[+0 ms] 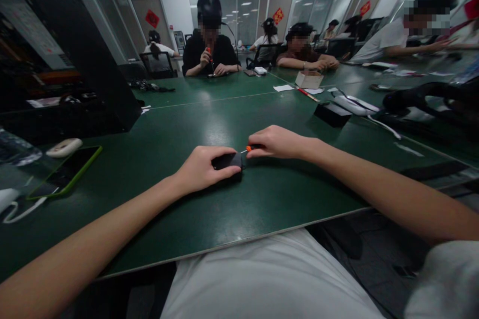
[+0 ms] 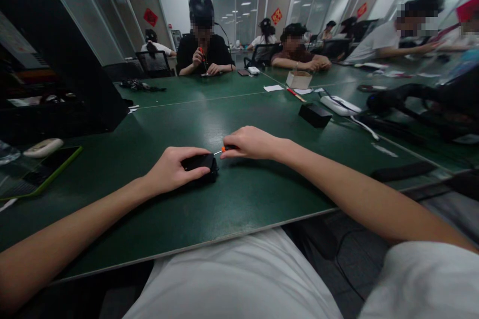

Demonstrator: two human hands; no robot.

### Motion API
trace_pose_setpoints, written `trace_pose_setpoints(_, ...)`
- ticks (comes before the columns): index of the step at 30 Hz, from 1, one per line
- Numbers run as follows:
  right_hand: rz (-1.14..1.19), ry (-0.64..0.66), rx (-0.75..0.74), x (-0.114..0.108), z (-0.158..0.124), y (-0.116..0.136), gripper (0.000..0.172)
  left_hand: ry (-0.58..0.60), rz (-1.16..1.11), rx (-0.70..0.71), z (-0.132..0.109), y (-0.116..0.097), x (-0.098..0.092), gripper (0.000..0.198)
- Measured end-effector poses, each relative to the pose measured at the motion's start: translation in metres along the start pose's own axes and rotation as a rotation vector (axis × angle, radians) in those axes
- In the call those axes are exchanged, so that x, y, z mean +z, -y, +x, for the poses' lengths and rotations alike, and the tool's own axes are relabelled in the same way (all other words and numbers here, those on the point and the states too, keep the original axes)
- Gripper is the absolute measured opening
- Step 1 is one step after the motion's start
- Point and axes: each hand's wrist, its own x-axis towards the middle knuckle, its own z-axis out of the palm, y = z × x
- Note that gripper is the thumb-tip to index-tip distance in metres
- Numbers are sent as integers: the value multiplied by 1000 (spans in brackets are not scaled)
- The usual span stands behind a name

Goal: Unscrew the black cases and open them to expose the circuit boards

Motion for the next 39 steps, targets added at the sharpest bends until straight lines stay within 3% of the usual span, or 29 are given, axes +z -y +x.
trace_pose_setpoints(6,-4,-52,-126,7,0,12,42,47,15,85,-3,8,-12,42)
trace_pose_setpoints(11,-67,-73,-121,6,-4,6,35,97,11,65,-9,21,-27,45)
trace_pose_setpoints(17,-147,-114,-96,6,-4,8,33,11,-30,-7,-14,27,-20,48)
trace_pose_setpoints(24,-237,-177,-59,14,3,21,33,-9,-97,-116,-21,26,-18,50)
trace_pose_setpoints(30,-65,-181,-111,21,7,19,36,-48,-150,-188,-24,22,-15,50)
trace_pose_setpoints(35,166,-104,-63,28,11,16,34,-55,-149,-172,-24,22,-15,49)
trace_pose_setpoints(39,149,-70,-43,31,10,11,37,-50,-131,-165,-24,22,-15,48)
